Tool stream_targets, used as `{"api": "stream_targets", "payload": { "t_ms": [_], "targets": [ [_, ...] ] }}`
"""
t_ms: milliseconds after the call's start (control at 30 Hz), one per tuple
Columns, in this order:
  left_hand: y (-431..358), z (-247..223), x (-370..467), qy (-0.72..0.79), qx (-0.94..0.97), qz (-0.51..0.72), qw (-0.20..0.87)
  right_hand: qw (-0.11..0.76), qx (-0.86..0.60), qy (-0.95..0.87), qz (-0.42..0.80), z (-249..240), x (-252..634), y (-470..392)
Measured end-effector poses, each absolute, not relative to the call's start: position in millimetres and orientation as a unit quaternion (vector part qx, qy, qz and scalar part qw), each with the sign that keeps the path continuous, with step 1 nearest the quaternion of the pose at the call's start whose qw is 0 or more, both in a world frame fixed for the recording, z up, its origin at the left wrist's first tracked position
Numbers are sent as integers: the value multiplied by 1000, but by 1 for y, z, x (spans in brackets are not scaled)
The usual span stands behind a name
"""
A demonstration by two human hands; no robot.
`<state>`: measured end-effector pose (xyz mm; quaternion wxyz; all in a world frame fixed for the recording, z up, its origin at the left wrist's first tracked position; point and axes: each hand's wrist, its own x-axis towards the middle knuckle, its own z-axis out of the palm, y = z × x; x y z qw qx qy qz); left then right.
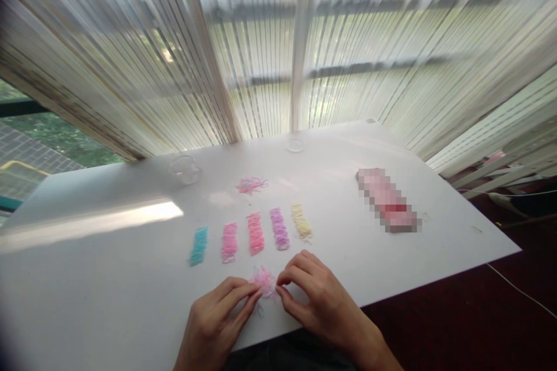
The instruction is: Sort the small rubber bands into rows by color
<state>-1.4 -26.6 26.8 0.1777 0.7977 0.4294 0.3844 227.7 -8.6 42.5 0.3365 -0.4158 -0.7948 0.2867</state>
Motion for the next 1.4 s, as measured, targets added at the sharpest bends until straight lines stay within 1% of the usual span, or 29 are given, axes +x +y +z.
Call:
{"api": "stream_targets", "payload": {
  "t_ms": [67,200,367,500,767,1033,1400],
  "targets": [
    [-27,26,-4,434,794,385,181,353,-439,-782,266,41,238,-3],
    [-28,23,-9,452,794,373,160,371,-516,-749,187,31,264,12],
    [-29,16,-12,469,792,364,143,345,-553,-744,147,18,280,26],
    [-29,15,-12,467,792,372,129,351,-577,-727,121,16,275,31],
    [-32,17,-16,475,789,363,139,332,-573,-742,105,22,264,42],
    [-33,18,-16,472,787,376,129,361,-556,-743,95,26,265,39],
    [-30,19,-15,463,788,386,126,353,-558,-736,146,25,275,33]
  ]
}}
